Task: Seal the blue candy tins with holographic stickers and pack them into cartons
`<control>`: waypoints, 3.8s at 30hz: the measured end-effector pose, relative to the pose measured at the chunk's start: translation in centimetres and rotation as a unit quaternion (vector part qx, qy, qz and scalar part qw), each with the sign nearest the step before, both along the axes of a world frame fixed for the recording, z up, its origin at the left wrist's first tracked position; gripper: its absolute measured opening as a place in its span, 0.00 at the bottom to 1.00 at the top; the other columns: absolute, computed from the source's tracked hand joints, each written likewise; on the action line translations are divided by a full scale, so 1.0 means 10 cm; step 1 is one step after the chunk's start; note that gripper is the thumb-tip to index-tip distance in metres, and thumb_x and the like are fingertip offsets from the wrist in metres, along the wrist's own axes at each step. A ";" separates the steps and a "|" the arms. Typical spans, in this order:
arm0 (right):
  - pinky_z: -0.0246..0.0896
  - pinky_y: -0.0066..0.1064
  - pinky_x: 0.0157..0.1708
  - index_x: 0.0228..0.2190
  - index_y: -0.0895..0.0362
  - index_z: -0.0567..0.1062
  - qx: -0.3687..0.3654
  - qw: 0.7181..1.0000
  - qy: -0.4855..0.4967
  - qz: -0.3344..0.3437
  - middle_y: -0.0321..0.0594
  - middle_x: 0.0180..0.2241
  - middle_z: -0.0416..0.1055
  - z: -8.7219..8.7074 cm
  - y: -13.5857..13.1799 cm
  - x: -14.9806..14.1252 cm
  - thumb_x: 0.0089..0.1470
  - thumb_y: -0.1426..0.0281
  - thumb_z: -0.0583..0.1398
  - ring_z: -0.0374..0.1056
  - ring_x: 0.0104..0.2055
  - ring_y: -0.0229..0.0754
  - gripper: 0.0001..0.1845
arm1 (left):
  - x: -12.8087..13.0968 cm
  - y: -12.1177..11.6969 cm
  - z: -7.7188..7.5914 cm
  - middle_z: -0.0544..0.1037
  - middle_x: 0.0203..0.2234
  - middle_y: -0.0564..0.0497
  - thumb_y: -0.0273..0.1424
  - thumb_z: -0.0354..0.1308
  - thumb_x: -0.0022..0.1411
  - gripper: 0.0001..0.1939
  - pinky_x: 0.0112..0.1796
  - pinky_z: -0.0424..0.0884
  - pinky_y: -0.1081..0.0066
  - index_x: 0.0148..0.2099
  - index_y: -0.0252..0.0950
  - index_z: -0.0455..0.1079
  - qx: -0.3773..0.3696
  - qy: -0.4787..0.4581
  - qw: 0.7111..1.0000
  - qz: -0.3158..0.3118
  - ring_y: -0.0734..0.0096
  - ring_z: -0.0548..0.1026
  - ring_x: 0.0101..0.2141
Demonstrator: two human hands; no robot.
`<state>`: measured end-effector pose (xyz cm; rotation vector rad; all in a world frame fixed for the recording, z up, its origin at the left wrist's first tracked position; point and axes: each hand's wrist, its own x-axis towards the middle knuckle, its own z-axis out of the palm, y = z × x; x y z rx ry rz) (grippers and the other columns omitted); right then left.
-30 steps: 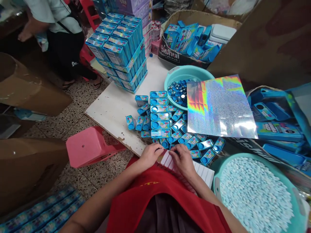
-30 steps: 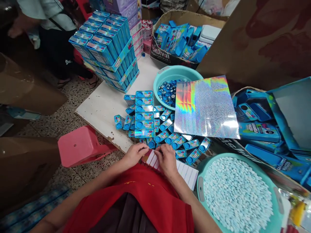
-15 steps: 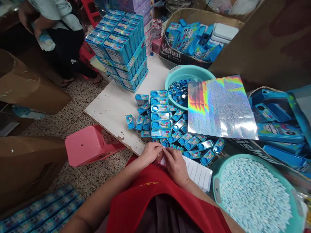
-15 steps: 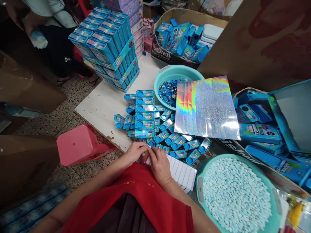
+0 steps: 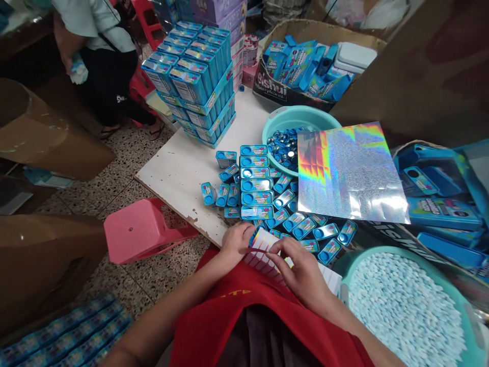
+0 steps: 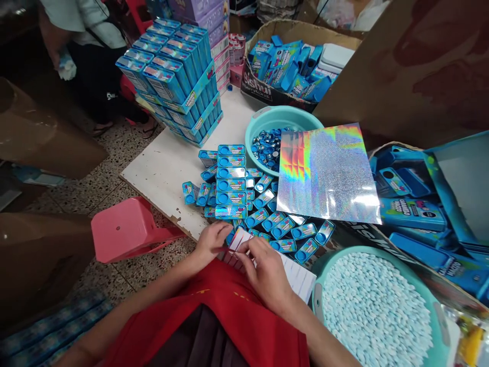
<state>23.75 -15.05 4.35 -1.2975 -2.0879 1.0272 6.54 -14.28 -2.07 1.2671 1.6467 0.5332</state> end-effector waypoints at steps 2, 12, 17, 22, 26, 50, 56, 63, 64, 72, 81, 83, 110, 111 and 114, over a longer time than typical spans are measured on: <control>0.58 0.28 0.28 0.28 0.55 0.69 -0.043 0.999 0.026 -0.022 0.36 0.26 0.69 0.12 0.09 0.02 0.59 0.66 0.56 0.64 0.28 0.38 0.09 | -0.06 -0.08 0.16 0.77 0.38 0.46 0.42 0.44 0.64 0.21 0.38 0.67 0.70 0.43 0.35 0.72 0.003 -0.127 0.992 0.020 0.67 0.72 0.37; 0.55 0.27 0.24 0.25 0.55 0.71 -0.082 0.993 0.034 -0.078 0.35 0.22 0.68 0.17 0.41 -0.21 0.55 0.60 0.56 0.60 0.23 0.36 0.13 | -0.25 0.04 0.54 0.75 0.26 0.50 0.42 0.49 0.60 0.19 0.21 0.62 0.77 0.44 0.33 0.71 -0.072 -0.205 0.976 0.002 0.75 0.70 0.24; 0.53 0.27 0.23 0.25 0.55 0.71 -0.074 0.992 0.030 -0.095 0.35 0.22 0.69 0.14 0.62 -0.38 0.54 0.60 0.57 0.60 0.22 0.36 0.13 | -0.42 0.31 0.63 0.71 0.18 0.54 0.44 0.51 0.57 0.19 0.23 0.59 0.75 0.26 0.34 0.71 -0.018 -0.081 0.996 -0.015 0.77 0.64 0.20; 0.55 0.28 0.25 0.25 0.55 0.71 -0.039 0.989 -0.013 -0.139 0.38 0.26 0.72 0.06 0.83 -0.53 0.52 0.63 0.56 0.64 0.27 0.40 0.10 | -0.52 0.63 0.60 0.62 0.13 0.57 0.47 0.52 0.55 0.23 0.23 0.52 0.74 0.18 0.35 0.61 0.035 0.055 0.998 -0.011 0.76 0.61 0.20; 0.54 0.30 0.27 0.24 0.55 0.70 -0.014 0.984 -0.077 -0.160 0.38 0.26 0.72 0.01 0.92 -0.57 0.51 0.66 0.55 0.65 0.29 0.42 0.08 | -0.55 0.74 0.43 0.65 0.14 0.57 0.46 0.47 0.59 0.21 0.24 0.56 0.74 0.23 0.36 0.65 0.026 -0.017 0.999 -0.040 0.75 0.64 0.21; 0.57 0.30 0.24 0.36 0.57 0.68 -0.126 0.952 0.111 -0.257 0.36 0.31 0.67 -0.33 1.03 -0.41 0.42 0.56 0.62 0.59 0.24 0.36 0.22 | -0.56 0.65 -0.05 0.75 0.25 0.49 0.56 0.51 0.54 0.28 0.23 0.63 0.74 0.34 0.33 0.71 -0.029 -0.091 0.988 0.119 0.74 0.71 0.24; 0.57 0.28 0.22 0.38 0.58 0.68 -0.163 0.938 0.162 -0.258 0.37 0.32 0.66 -0.41 1.00 -0.44 0.39 0.54 0.65 0.57 0.23 0.34 0.28 | -0.26 0.32 0.01 0.48 0.65 0.42 0.57 0.37 0.61 0.40 0.59 0.51 0.53 0.66 0.37 0.48 0.138 0.021 0.990 0.004 0.53 0.44 0.64; 0.63 0.35 0.35 0.46 0.56 0.65 -0.184 0.944 0.167 -0.217 0.45 0.43 0.68 -0.38 0.71 0.10 0.48 0.51 0.59 0.66 0.33 0.40 0.29 | -0.44 -0.13 -0.03 0.70 0.50 0.41 0.48 0.41 0.64 0.26 0.53 0.59 0.54 0.50 0.35 0.69 0.157 0.169 0.972 0.048 0.55 0.63 0.54; 0.63 0.37 0.37 0.46 0.56 0.66 -0.170 0.954 0.119 -0.215 0.46 0.44 0.68 -0.39 0.59 0.25 0.49 0.51 0.59 0.66 0.35 0.43 0.28 | -0.45 -0.18 -0.03 0.74 0.43 0.43 0.46 0.42 0.64 0.23 0.50 0.63 0.59 0.44 0.36 0.71 0.142 0.150 0.978 0.041 0.59 0.69 0.48; 0.54 0.36 0.36 0.36 0.56 0.72 -0.080 0.947 -0.297 -0.094 0.43 0.36 0.71 -0.63 -0.06 0.58 0.43 0.68 0.67 0.63 0.41 0.51 0.16 | -0.14 -0.25 -0.10 0.75 0.27 0.54 0.37 0.52 0.59 0.13 0.32 0.67 0.73 0.45 0.37 0.68 -0.037 0.063 0.988 -0.138 0.71 0.73 0.29; 0.54 0.27 0.32 0.28 0.55 0.72 0.132 0.983 -0.128 -0.025 0.37 0.29 0.66 -0.07 -0.43 0.27 0.55 0.77 0.57 0.62 0.33 0.38 0.08 | -0.06 -0.25 0.49 0.76 0.42 0.47 0.38 0.51 0.63 0.15 0.47 0.63 0.65 0.49 0.39 0.69 0.229 0.165 0.881 -0.380 0.62 0.71 0.45; 0.56 0.28 0.33 0.29 0.55 0.73 0.149 0.982 -0.104 -0.060 0.39 0.29 0.66 0.00 -0.59 0.19 0.58 0.73 0.56 0.63 0.33 0.39 0.07 | -0.14 -0.37 0.56 0.77 0.33 0.50 0.35 0.45 0.66 0.14 0.40 0.64 0.70 0.40 0.39 0.72 0.165 0.145 0.888 -0.403 0.67 0.73 0.37; 0.65 0.37 0.45 0.41 0.61 0.74 -0.410 0.889 -0.163 -0.122 0.48 0.42 0.75 -1.70 -2.75 -0.15 0.49 0.61 0.57 0.71 0.44 0.49 0.21 | -1.96 -2.79 -1.09 0.77 0.31 0.50 0.37 0.52 0.55 0.13 0.37 0.67 0.71 0.37 0.35 0.71 -0.158 0.000 0.986 0.046 0.67 0.73 0.35; 0.66 0.37 0.43 0.42 0.61 0.74 -0.411 0.888 -0.173 -0.114 0.48 0.41 0.75 -1.71 -2.74 -0.15 0.49 0.60 0.57 0.72 0.42 0.49 0.22 | -1.91 -2.83 -1.13 0.77 0.32 0.50 0.36 0.52 0.56 0.13 0.38 0.67 0.71 0.38 0.35 0.71 -0.163 -0.010 0.985 0.055 0.68 0.73 0.35; 0.68 0.36 0.38 0.42 0.60 0.75 -0.410 0.882 -0.211 -0.095 0.47 0.38 0.76 -1.75 -2.62 -0.16 0.50 0.56 0.57 0.72 0.40 0.49 0.24 | -1.80 -2.99 -1.24 0.77 0.36 0.49 0.35 0.53 0.56 0.13 0.40 0.66 0.72 0.41 0.36 0.71 -0.177 -0.037 0.979 0.089 0.69 0.73 0.37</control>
